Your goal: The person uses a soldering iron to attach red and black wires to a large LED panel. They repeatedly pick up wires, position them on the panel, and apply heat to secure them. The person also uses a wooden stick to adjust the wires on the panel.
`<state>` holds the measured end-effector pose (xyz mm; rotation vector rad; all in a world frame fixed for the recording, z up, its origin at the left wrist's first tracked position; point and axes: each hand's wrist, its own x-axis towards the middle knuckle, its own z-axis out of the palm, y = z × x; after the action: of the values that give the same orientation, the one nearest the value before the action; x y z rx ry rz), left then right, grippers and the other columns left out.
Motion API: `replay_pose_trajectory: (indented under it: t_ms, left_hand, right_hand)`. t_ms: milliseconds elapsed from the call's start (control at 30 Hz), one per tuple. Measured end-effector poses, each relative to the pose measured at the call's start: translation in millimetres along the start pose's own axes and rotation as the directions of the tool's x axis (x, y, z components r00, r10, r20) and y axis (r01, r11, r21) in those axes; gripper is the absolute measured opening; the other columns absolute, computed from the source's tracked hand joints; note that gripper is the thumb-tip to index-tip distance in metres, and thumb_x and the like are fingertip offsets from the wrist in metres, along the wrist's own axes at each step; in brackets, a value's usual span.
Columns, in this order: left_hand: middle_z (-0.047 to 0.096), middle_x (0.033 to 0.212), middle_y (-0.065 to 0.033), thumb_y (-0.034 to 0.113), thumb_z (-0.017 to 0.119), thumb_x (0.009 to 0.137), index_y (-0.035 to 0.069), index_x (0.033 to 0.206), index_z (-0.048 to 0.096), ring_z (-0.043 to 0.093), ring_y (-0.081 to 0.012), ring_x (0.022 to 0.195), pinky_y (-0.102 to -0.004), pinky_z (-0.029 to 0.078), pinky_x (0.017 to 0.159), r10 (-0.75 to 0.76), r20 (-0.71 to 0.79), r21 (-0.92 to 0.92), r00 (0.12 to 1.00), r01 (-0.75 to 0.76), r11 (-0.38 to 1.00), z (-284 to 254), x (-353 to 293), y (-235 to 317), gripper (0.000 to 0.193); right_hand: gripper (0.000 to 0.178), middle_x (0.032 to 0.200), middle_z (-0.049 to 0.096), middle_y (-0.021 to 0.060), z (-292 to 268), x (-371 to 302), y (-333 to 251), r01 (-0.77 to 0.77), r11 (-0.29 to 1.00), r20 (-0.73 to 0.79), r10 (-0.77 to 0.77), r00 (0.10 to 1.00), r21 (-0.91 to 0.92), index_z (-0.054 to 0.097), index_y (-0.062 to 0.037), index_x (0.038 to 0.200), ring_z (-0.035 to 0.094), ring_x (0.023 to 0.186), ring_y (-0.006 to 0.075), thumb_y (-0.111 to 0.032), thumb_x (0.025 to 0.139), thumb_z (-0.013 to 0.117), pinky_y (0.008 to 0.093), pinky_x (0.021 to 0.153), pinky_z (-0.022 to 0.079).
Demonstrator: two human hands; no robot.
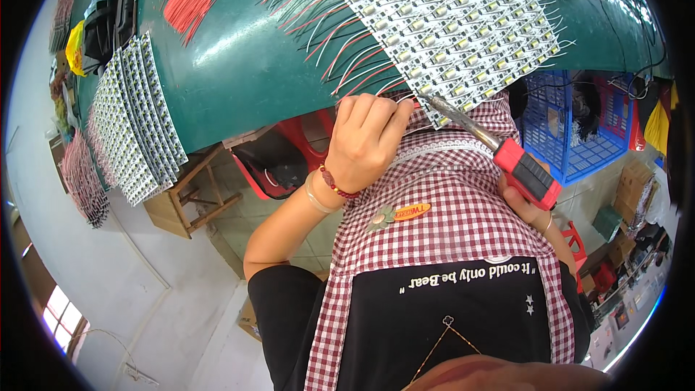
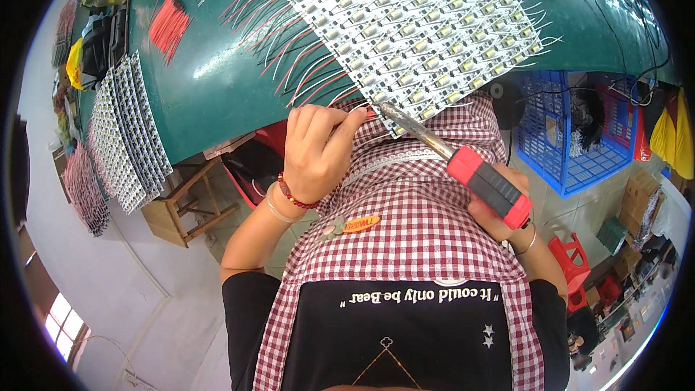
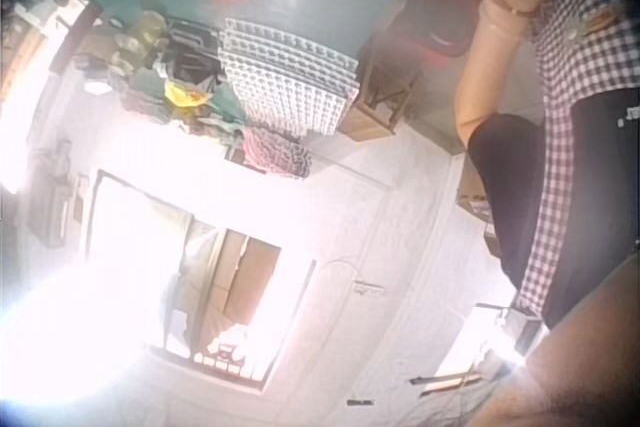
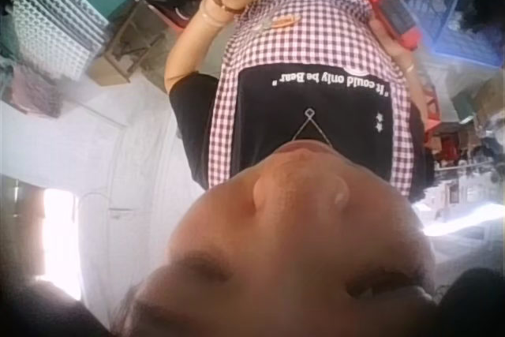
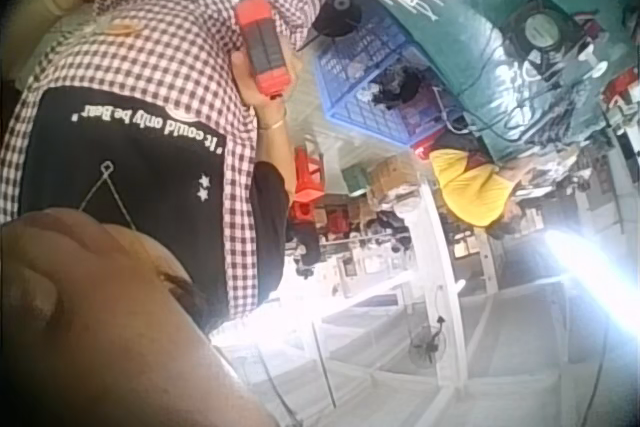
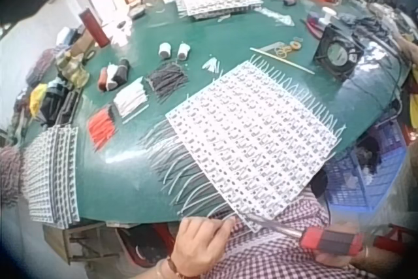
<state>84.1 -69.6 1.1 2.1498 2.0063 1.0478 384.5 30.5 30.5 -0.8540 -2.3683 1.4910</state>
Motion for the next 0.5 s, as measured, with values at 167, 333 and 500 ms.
replay_pose_trajectory:
  t_ms: [167, 333, 500]
  left_hand:
    - [0.051, 0.077, -0.0032, 0.000, 0.066, 0.067, 0.002, 0.096, 0.068, 0.051, -0.0193, 0.070, -0.0331, 0.037, 0.063, 0.002, -0.003, 0.008, 1.000, -0.002, 1.000, 0, -1, 0, 0.029]
    - [0.050, 0.077, -0.0027, 0.000, 0.066, 0.067, 0.003, 0.095, 0.068, 0.051, -0.0189, 0.070, -0.0331, 0.037, 0.064, -0.010, 0.003, 0.013, 1.000, 0.010, 1.000, 1, 2, -2, 0.028]
    - [0.051, 0.077, -0.0025, 0.001, 0.068, 0.069, 0.003, 0.094, 0.068, 0.051, -0.0188, 0.070, -0.0329, 0.037, 0.064, -0.004, 0.002, 0.036, 1.000, 0.004, 0.999, 1, 2, -1, 0.026]
  right_hand:
    - [0.012, 0.067, 0.056, 0.0081, 3, -20, 16, -0.081, 0.996, 0.006, 0.081, 0.997, 0.037, 0.059, -0.0054, 0.072, 0.054, 0.056, 0.0279, -0.011, 0.062, 0.063, 0.0358, 0.050, 0.040]
    - [0.012, 0.067, 0.057, 0.0075, -2, -19, 18, -0.148, 0.984, 0.058, 0.143, 0.988, 0.102, 0.057, -0.0060, 0.069, 0.054, 0.056, 0.0282, -0.014, 0.062, 0.063, 0.0367, 0.051, 0.040]
    - [0.015, 0.066, 0.057, 0.0066, -2, -15, 11, -0.162, 0.978, 0.044, 0.157, 0.987, 0.129, 0.057, -0.0065, 0.068, 0.054, 0.057, 0.0276, -0.019, 0.068, 0.065, 0.0368, 0.052, 0.041]
